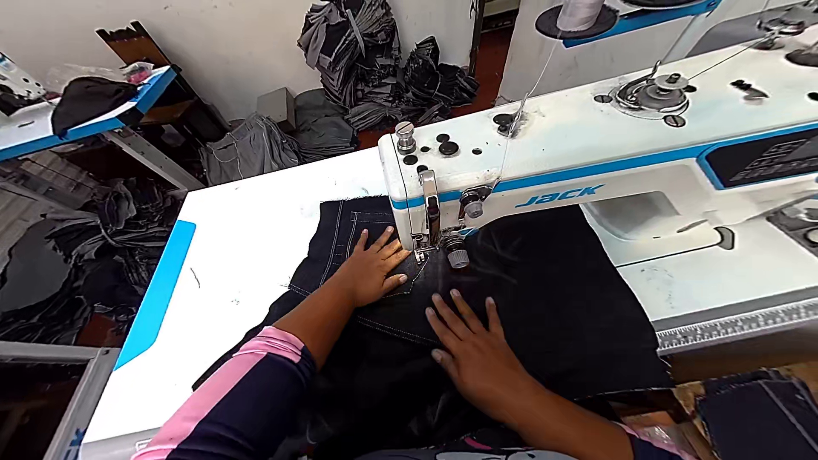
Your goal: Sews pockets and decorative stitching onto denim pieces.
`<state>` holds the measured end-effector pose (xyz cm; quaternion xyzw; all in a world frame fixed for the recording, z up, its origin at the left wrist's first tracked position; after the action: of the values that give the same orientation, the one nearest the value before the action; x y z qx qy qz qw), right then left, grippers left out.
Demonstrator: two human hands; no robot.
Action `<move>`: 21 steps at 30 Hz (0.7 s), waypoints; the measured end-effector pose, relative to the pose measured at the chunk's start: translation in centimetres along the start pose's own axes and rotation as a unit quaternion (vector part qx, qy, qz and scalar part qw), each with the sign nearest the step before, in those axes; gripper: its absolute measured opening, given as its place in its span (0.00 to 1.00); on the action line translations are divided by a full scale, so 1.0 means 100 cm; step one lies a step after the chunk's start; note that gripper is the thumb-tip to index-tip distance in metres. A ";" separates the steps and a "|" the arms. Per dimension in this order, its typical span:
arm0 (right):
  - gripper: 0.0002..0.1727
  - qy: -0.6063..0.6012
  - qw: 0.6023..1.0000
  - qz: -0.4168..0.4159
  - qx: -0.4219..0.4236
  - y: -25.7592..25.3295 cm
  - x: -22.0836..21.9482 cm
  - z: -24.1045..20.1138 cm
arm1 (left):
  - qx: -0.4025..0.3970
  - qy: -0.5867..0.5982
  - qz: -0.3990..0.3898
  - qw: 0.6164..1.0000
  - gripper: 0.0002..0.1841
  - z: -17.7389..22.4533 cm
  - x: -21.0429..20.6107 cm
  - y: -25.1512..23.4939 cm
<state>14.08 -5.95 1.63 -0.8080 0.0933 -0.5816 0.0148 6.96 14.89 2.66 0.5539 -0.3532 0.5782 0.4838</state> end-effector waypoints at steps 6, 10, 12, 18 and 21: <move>0.37 0.055 0.995 0.079 0.011 -0.017 0.031 0.101 | 0.216 0.032 0.035 0.975 0.34 0.042 -0.014 0.018; 0.43 0.042 0.999 0.013 -0.020 -0.023 0.046 0.063 | 0.268 0.041 -0.010 0.962 0.36 0.052 -0.012 0.017; 0.38 0.004 0.999 -0.039 0.017 -0.016 0.025 0.022 | 0.260 0.044 -0.019 0.964 0.36 0.049 -0.012 0.016; 0.43 -0.005 0.993 -0.121 0.012 -0.033 -0.004 0.028 | 0.265 0.042 -0.022 0.963 0.32 0.035 -0.006 0.003; 0.43 -0.015 0.986 -0.165 0.014 -0.049 0.002 0.037 | 0.280 0.040 -0.027 0.959 0.31 0.027 0.000 -0.007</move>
<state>18.24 -1.45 1.26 -0.8207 -0.0498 -0.5650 -0.0689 8.45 12.60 2.94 0.6531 -0.1422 0.6625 0.3382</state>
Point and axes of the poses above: each hand's wrist, its own y-axis away from the middle knuckle, its own x-axis out of the back of the hand, z = x × y, the point moved 5 cm from there along -y, towards the middle knuckle, and after that the axes turned 3 degrees about z, right-handed, at the moved point
